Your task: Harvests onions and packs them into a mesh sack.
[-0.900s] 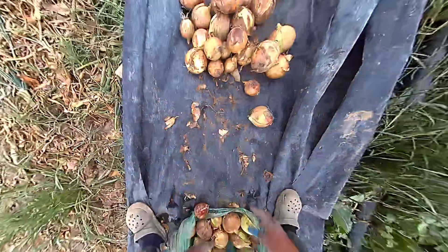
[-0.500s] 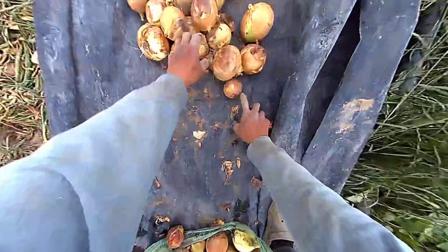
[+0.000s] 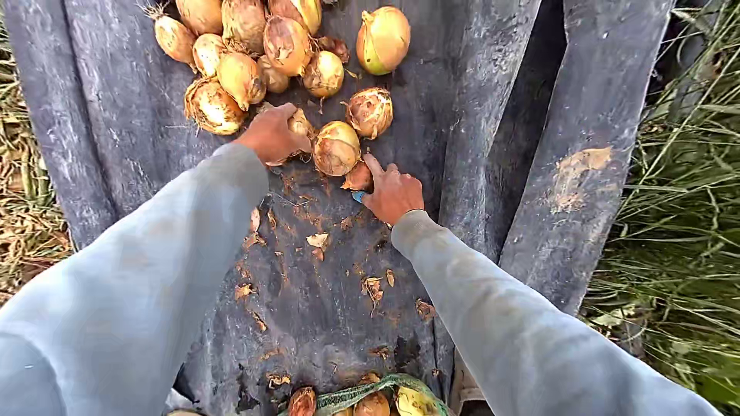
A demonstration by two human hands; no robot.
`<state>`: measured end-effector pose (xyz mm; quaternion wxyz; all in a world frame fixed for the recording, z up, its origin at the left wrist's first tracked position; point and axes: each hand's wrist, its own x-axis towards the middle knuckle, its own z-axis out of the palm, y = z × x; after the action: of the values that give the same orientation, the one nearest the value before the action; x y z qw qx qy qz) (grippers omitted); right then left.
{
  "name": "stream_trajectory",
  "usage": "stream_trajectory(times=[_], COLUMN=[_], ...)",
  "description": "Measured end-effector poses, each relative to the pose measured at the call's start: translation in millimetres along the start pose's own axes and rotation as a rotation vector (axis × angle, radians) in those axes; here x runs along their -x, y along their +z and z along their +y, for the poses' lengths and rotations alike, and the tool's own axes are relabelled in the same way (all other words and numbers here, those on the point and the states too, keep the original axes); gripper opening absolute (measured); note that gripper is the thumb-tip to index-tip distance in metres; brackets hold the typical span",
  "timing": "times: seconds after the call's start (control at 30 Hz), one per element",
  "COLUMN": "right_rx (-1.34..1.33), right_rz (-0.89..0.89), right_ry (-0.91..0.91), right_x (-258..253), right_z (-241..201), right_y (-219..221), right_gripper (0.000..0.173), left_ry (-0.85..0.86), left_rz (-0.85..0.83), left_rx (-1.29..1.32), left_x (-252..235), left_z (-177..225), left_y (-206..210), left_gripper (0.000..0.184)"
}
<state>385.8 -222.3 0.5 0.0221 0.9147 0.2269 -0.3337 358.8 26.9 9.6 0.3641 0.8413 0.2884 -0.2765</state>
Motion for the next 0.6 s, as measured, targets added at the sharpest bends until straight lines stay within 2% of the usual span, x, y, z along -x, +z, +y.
stream_trajectory(times=[0.07, 0.1, 0.13, 0.23, 0.3, 0.4, 0.47, 0.53, 0.6], right_rx=[-0.047, -0.092, -0.155, -0.406, -0.533, -0.830, -1.047, -1.135, -1.178], right_rz=[0.026, 0.049, 0.076, 0.162, 0.180, 0.244, 0.273, 0.212, 0.082], right_ry=[-0.002, 0.022, 0.069, 0.295, 0.362, 0.215, 0.084, 0.022, -0.006], right_x=[1.3, 3.0, 5.0, 10.2, 6.2, -2.5, 8.7, 54.4, 122.8], right_z=[8.5, 11.2, 13.7, 25.4, 34.7, 60.3, 69.8, 67.9, 60.9], right_y=[1.1, 1.7, 1.9, 2.6, 3.3, 12.7, 25.6, 37.4, 47.7], right_gripper=[0.084, 0.084, 0.084, 0.081, 0.083, 0.084, 0.086, 0.088, 0.087], left_ry=[-0.085, -0.069, -0.029, 0.049, 0.065, 0.107, 0.148, 0.143, 0.076], left_rz=[-0.165, -0.274, -0.364, -0.500, -0.555, -0.551, -0.531, -0.539, -0.549], left_rx=[0.550, 0.722, 0.789, 0.713, 0.668, 0.727, 0.792, 0.880, 0.996], left_x=[16.8, 21.2, 22.8, 23.7, 26.1, 36.3, 56.6, 103.0, 178.6], left_z=[-8.8, -14.1, -15.2, 1.3, 12.8, 15.6, 4.1, -15.9, -37.2], left_y=[-7.0, -9.0, -9.6, 3.0, 20.3, 48.9, 65.5, 88.5, 109.9], left_gripper=[0.051, 0.050, 0.051, 0.051, 0.051, 0.056, 0.049, 0.042, 0.049])
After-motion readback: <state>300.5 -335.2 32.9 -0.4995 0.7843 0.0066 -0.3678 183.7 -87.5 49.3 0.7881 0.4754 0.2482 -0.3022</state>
